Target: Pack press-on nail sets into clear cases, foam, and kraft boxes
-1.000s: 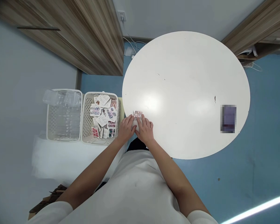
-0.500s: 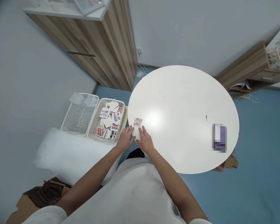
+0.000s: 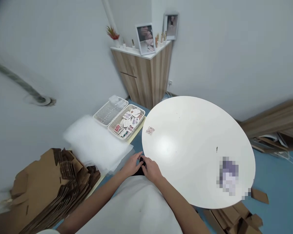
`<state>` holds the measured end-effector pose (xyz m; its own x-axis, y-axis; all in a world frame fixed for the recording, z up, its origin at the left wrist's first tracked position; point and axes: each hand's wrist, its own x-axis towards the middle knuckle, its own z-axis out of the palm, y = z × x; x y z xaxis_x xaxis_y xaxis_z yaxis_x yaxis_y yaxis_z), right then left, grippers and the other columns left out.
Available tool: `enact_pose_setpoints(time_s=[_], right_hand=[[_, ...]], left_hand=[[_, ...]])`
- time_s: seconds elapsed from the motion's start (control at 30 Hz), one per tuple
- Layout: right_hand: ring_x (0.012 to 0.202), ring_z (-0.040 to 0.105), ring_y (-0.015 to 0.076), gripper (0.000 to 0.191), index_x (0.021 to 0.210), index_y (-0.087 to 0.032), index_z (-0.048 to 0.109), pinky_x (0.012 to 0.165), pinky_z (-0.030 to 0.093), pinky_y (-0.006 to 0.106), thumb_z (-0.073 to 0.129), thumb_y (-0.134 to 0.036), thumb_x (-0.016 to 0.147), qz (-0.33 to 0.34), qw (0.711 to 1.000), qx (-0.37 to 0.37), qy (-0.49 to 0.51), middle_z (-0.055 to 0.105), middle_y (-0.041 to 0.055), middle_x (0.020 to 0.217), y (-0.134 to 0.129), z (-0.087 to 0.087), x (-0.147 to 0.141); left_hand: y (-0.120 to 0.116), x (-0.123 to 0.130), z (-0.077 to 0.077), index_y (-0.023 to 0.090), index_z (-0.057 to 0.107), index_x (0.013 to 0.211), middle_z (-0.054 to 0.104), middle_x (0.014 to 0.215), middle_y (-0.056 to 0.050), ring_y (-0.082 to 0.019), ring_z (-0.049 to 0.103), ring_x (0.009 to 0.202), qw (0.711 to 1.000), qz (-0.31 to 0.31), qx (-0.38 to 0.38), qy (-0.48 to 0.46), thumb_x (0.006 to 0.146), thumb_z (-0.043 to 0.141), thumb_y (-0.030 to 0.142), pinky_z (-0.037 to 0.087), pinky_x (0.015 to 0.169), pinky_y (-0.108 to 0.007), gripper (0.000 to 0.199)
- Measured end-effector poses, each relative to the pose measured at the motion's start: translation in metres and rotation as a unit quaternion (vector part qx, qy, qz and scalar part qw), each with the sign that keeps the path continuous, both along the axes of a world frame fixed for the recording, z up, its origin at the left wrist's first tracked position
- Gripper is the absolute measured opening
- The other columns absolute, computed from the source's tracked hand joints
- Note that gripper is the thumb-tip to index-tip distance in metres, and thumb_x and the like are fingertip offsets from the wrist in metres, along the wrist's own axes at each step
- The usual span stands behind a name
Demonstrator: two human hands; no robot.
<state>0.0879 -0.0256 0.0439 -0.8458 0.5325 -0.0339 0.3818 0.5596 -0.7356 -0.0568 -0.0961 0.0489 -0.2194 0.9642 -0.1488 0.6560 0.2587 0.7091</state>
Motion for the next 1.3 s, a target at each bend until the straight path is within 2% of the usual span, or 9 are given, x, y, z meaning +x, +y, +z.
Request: enact_pose_setpoints(time_s=[0.2, 0.37, 0.5, 0.67, 0.8, 0.9, 1.03, 1.2, 1.3], right_hand=[[0.073, 0.06, 0.0166, 0.035, 0.115, -0.023, 0.046, 0.065, 0.047, 0.03, 0.042, -0.021, 0.08, 0.059, 0.998, 0.019, 0.003, 0.063, 0.0049, 0.098, -0.006, 0.008, -0.009], [0.071, 0.06, 0.016, 0.026, 0.098, -0.023, 0.057, 0.063, 0.046, 0.028, 0.035, -0.024, 0.084, 0.079, 0.996, 0.005, 0.031, 0.065, 0.003, 0.084, -0.009, 0.02, -0.032], [0.072, 0.06, 0.017, 0.027, 0.095, -0.021, 0.059, 0.066, 0.047, 0.03, 0.035, -0.028, 0.085, 0.068, 0.996, 0.006, 0.051, 0.065, 0.0044, 0.085, -0.012, 0.026, -0.064], [0.074, 0.061, 0.0172, 0.027, 0.094, -0.02, 0.06, 0.068, 0.047, 0.029, 0.037, -0.029, 0.084, 0.065, 0.995, 0.05, 0.064, 0.066, 0.0051, 0.085, -0.006, 0.03, -0.107], [0.078, 0.06, 0.0183, 0.029, 0.093, -0.02, 0.061, 0.07, 0.047, 0.03, 0.037, -0.033, 0.083, 0.007, 0.995, 0.049, 0.084, 0.066, 0.0052, 0.087, 0.008, 0.038, -0.134], [0.073, 0.06, 0.0183, 0.031, 0.093, -0.02, 0.061, 0.065, 0.047, 0.03, 0.037, -0.037, 0.082, -0.031, 0.996, -0.01, 0.085, 0.066, 0.0049, 0.084, 0.019, 0.049, -0.151], [0.072, 0.059, 0.0185, 0.032, 0.092, -0.02, 0.061, 0.065, 0.046, 0.03, 0.041, -0.041, 0.079, -0.048, 0.993, -0.066, 0.089, 0.066, 0.0061, 0.085, 0.041, 0.057, -0.178], [0.066, 0.058, 0.0166, 0.033, 0.097, -0.018, 0.057, 0.062, 0.046, 0.03, 0.047, -0.042, 0.075, -0.064, 0.983, -0.143, 0.091, 0.064, 0.0056, 0.08, 0.079, 0.048, -0.227], [0.065, 0.057, 0.0157, 0.034, 0.099, -0.018, 0.056, 0.062, 0.046, 0.03, 0.05, -0.04, 0.073, -0.043, 0.984, -0.159, 0.064, 0.063, 0.0045, 0.079, 0.108, 0.042, -0.261]], left_hand=[[-0.027, -0.004, 0.015, 0.018, 0.041, 0.121, 0.059, 0.105, -0.009, -0.017, 0.058, 0.083, 0.986, 0.133, -0.014, -0.099, 0.076, 0.048, 0.032, 0.046, 0.079, -0.036, 0.048], [-0.039, -0.024, 0.021, 0.016, 0.048, 0.114, 0.06, 0.102, -0.01, -0.017, 0.059, 0.081, 0.969, 0.186, -0.013, -0.16, 0.072, 0.052, 0.035, 0.047, 0.074, -0.032, 0.046], [-0.053, -0.052, 0.023, 0.014, 0.051, 0.109, 0.061, 0.098, -0.009, -0.015, 0.059, 0.077, 0.965, 0.203, 0.003, -0.163, 0.07, 0.054, 0.034, 0.046, 0.073, -0.03, 0.044], [-0.066, -0.099, 0.027, 0.016, 0.054, 0.104, 0.062, 0.094, -0.007, -0.015, 0.058, 0.073, 0.96, 0.22, 0.016, -0.171, 0.068, 0.057, 0.037, 0.046, 0.069, -0.029, 0.042], [-0.068, -0.134, 0.034, 0.011, 0.052, 0.106, 0.062, 0.092, -0.01, -0.015, 0.059, 0.075, 0.926, 0.284, 0.026, -0.247, 0.07, 0.055, 0.036, 0.045, 0.069, -0.029, 0.043], [-0.063, -0.153, 0.043, 0.012, 0.052, 0.107, 0.06, 0.096, -0.011, -0.015, 0.059, 0.075, 0.907, 0.305, 0.009, -0.291, 0.071, 0.055, 0.038, 0.044, 0.067, -0.028, 0.045], [-0.043, -0.177, 0.053, 0.012, 0.053, 0.106, 0.059, 0.099, -0.011, -0.016, 0.059, 0.078, 0.901, 0.305, 0.036, -0.305, 0.069, 0.057, 0.036, 0.044, 0.072, -0.029, 0.044], [-0.008, -0.226, 0.058, 0.013, 0.056, 0.102, 0.061, 0.092, -0.009, -0.017, 0.058, 0.078, 0.899, 0.318, 0.055, -0.296, 0.066, 0.061, 0.035, 0.043, 0.074, -0.031, 0.042], [0.016, -0.261, 0.059, 0.014, 0.057, 0.1, 0.062, 0.089, -0.008, -0.017, 0.058, 0.078, 0.899, 0.332, 0.051, -0.282, 0.064, 0.063, 0.034, 0.043, 0.076, -0.032, 0.042]])
